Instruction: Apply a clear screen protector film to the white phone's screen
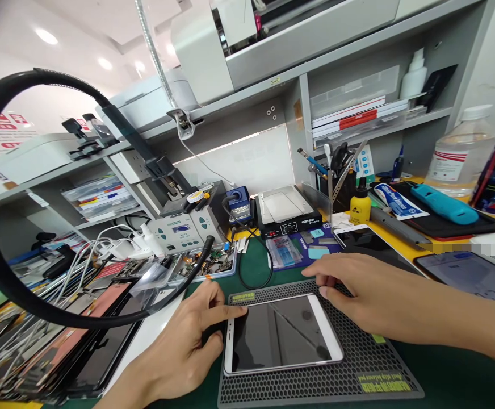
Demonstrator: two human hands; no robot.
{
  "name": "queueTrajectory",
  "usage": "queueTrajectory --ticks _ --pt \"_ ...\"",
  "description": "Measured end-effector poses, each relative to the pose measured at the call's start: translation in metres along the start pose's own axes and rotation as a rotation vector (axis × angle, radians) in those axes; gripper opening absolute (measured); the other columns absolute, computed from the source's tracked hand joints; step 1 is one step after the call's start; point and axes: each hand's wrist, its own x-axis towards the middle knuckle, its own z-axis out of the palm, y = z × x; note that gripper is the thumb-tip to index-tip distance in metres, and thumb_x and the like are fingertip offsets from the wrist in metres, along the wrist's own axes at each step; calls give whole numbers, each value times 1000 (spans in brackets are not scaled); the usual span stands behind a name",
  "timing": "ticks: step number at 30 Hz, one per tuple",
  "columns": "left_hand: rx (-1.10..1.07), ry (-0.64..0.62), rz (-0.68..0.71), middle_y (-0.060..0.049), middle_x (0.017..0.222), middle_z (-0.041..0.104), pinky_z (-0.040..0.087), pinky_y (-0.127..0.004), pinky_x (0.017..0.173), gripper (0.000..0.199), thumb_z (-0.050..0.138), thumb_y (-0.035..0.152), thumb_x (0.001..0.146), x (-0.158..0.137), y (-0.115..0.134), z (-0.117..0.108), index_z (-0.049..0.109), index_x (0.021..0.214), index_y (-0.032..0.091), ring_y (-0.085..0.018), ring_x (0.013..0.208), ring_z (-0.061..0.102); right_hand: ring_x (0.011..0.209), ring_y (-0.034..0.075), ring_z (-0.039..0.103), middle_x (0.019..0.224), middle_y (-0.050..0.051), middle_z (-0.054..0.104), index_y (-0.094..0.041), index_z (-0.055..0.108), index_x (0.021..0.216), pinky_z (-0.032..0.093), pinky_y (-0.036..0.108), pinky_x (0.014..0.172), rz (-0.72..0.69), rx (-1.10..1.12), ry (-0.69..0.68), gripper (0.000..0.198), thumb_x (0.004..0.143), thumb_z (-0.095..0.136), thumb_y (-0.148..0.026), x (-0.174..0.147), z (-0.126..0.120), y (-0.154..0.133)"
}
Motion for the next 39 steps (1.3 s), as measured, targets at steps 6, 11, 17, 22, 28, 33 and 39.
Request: queueTrajectory --ticks 6,11,17,22,28,33,39 --pt "-24 -13 3 -8 108 50 49 -45 89 62 50 5 75 -1 3 -1 67 132 25 -27 104 51 114 35 65 125 6 71 -36 65 130 55 45 90 11 -14 -13 36 97 53 -47 -1 3 7" --pt "-33 -31 43 -10 124 51 48 -48 100 65 51 5 73 -2 4 -2 64 134 24 -29 117 51 116 36 64 126 5 71 -38 65 130 55 46 91 7 -19 7 37 96 55 -48 -2 6 13" --pt "9 -1 112 -11 124 52 46 -50 101 65 52 4 70 -2 6 -2 66 131 23 -30 117 50 116 36 65 126 5 71 -38 65 129 54 46 91 6 -28 10 36 96 54 -47 1 5 10" --pt "-1 21 183 -12 123 54 47 -48 95 61 52 4 70 -4 10 -2 70 125 20 -30 116 49 109 35 67 121 8 72 -34 66 128 55 42 84 48 -41 -14 37 97 52 -48 -1 1 2" --pt "-15 8 212 -10 121 54 46 -45 96 57 53 4 64 -4 11 -3 73 115 19 -28 112 49 114 33 64 126 5 70 -37 64 128 53 42 88 61 -61 -32 36 99 47 -52 -1 0 2" --pt "11 31 263 -11 107 53 47 -43 81 53 52 9 66 -5 11 -3 74 113 20 -27 99 50 115 31 64 127 3 70 -38 64 129 52 39 90 66 -49 -32 36 99 48 -52 0 2 4" --pt "57 16 267 -7 88 49 42 -38 70 55 51 10 62 -4 12 -3 76 110 22 -23 83 46 117 30 63 129 0 69 -41 62 130 52 36 90 92 -55 -41 38 97 49 -56 0 5 11"
